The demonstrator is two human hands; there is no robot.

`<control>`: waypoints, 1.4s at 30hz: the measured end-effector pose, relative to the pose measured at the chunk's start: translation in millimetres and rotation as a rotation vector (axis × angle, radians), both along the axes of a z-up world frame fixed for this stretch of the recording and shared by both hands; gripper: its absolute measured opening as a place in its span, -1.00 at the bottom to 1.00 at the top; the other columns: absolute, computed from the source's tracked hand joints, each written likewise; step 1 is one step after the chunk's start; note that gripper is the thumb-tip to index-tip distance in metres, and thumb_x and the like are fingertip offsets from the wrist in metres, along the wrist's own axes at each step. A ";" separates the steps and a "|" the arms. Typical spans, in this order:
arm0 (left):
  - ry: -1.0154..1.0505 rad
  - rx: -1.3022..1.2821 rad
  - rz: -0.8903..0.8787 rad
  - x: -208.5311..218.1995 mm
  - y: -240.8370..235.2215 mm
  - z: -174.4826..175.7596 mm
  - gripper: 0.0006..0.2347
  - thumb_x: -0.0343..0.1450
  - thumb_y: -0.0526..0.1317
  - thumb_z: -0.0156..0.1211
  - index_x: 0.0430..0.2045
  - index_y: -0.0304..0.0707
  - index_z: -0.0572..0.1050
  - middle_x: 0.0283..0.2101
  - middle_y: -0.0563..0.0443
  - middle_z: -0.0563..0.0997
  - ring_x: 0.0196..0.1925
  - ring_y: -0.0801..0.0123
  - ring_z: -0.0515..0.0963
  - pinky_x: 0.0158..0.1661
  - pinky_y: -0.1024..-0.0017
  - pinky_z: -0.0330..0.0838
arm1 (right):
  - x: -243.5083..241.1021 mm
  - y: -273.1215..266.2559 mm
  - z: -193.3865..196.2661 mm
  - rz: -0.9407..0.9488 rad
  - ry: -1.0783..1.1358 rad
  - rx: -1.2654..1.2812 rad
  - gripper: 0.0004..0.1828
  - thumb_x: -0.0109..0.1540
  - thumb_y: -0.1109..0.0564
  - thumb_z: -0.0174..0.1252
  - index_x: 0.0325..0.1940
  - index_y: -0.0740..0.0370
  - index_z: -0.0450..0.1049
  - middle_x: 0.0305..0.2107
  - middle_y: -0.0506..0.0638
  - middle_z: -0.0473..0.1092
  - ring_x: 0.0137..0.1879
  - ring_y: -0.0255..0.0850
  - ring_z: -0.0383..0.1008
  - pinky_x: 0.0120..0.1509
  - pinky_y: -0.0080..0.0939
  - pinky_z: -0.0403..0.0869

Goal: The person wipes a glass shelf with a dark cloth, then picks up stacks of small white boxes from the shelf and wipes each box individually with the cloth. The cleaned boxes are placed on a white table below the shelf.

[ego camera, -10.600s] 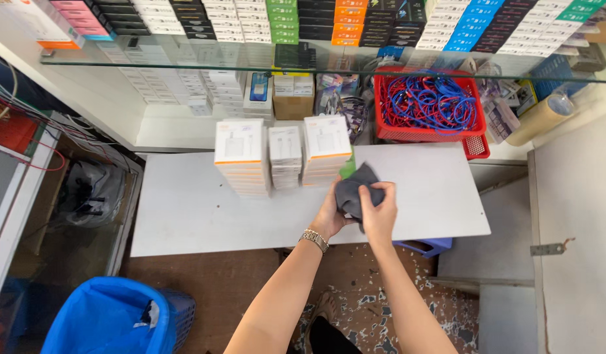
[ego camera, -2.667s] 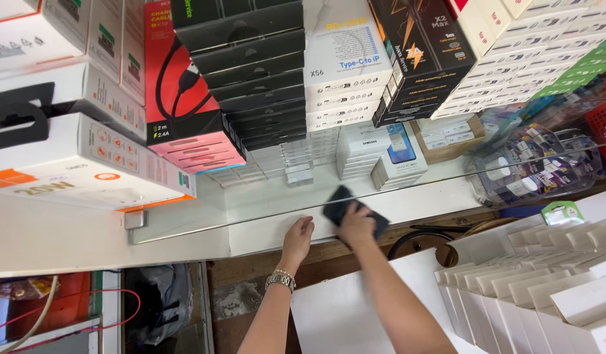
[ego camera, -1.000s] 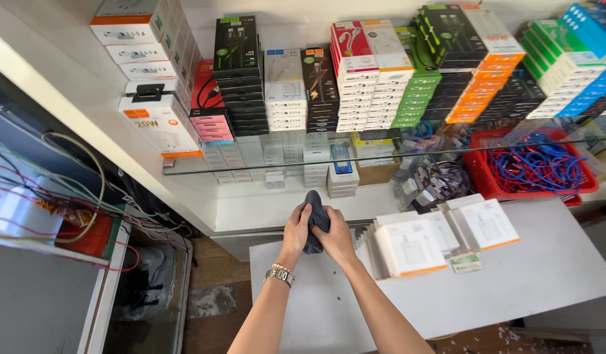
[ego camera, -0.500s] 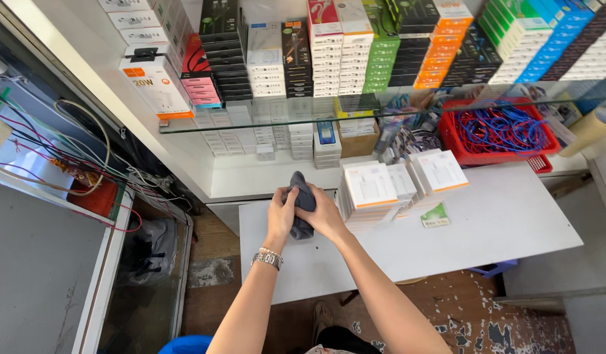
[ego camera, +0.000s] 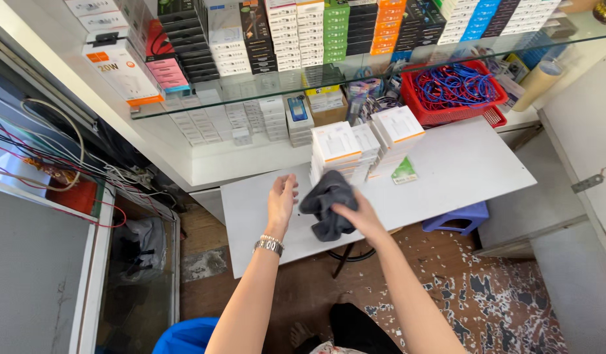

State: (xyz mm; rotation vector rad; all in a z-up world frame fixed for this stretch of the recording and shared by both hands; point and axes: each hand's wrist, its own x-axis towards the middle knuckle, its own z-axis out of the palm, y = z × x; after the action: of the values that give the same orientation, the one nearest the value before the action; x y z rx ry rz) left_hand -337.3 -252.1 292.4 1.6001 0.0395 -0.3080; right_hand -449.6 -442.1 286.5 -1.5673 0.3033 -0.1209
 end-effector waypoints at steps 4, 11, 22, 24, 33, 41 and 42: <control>-0.105 0.081 -0.004 8.6 -29.1 2.2 -0.55 0.47 0.04 0.05 0.15 -0.26 0.44 0.03 -0.15 0.62 -0.02 0.23 0.57 -0.01 0.32 0.47 | -20.3 -58.2 5.2 -0.229 -0.057 0.136 -0.26 0.24 -0.14 0.23 0.38 0.32 0.31 0.15 0.07 0.44 0.21 -0.22 0.43 0.30 -0.25 0.37; -0.120 0.046 0.103 66.1 -88.8 -14.8 -0.42 0.52 0.13 -0.08 0.37 -0.27 0.20 0.39 -0.21 0.34 0.39 0.12 0.34 0.27 0.28 0.23 | 33.7 -105.2 48.1 -0.289 -0.247 -0.347 -0.09 0.17 -0.13 0.38 0.45 0.36 0.20 0.23 0.18 0.31 0.32 -0.05 0.36 0.38 -0.12 0.33; -0.178 0.189 0.196 68.1 -137.7 -17.5 -0.42 0.56 0.17 -0.36 0.39 -0.23 0.19 0.51 -0.24 0.06 0.57 -0.09 -0.18 0.42 0.15 -0.20 | 86.8 -81.7 45.6 -0.079 -0.384 -0.488 0.06 0.10 -0.08 0.42 0.52 0.31 0.05 0.29 0.29 0.28 0.41 0.09 0.33 0.46 -0.06 0.30; -0.291 0.237 0.278 56.1 -144.4 -0.7 -0.43 0.58 0.15 -0.33 0.36 -0.33 0.22 0.47 -0.28 0.24 0.56 -0.20 -0.14 0.43 0.12 -0.16 | 86.4 -83.5 40.7 -0.092 -0.442 -0.424 0.05 0.12 -0.02 0.42 0.54 0.33 0.01 0.33 0.31 0.23 0.44 0.09 0.29 0.49 -0.06 0.27; 0.000 -0.769 -0.050 -2.6 -155.8 68.6 -0.49 0.58 0.08 -0.23 0.37 -0.24 0.24 0.34 -0.03 0.46 0.36 0.29 0.45 0.21 0.34 0.42 | 41.9 -125.1 78.6 0.127 -0.554 -0.107 -0.06 0.24 0.06 0.29 0.59 0.25 -0.06 0.40 0.24 0.13 0.50 0.05 0.20 0.55 -0.04 0.23; 0.118 -0.807 -0.018 -58.2 -212.4 17.3 -0.48 0.59 0.15 -0.32 0.35 -0.16 0.24 0.27 -0.05 0.47 0.29 0.17 0.45 0.15 0.11 0.39 | -7.3 -147.1 91.3 0.151 -0.749 -0.927 -0.52 0.21 0.14 0.31 0.23 -0.09 0.52 0.33 0.06 0.26 0.39 0.30 0.16 0.49 0.19 0.24; 0.117 -0.756 -0.037 -61.4 -216.8 15.1 -0.47 0.60 0.15 -0.32 0.34 -0.21 0.25 0.25 -0.09 0.47 0.27 0.13 0.46 0.11 0.06 0.37 | -8.1 -152.7 86.9 0.107 -0.747 -0.930 -0.55 0.22 0.15 0.30 0.20 -0.09 0.53 0.31 0.05 0.29 0.38 0.27 0.19 0.48 0.16 0.26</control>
State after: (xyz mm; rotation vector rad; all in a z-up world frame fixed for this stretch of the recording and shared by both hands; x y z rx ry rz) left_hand -398.7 -469.0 307.5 0.8329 -0.0165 -0.3877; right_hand -457.7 -594.7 373.4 -2.2963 -0.5038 -0.8313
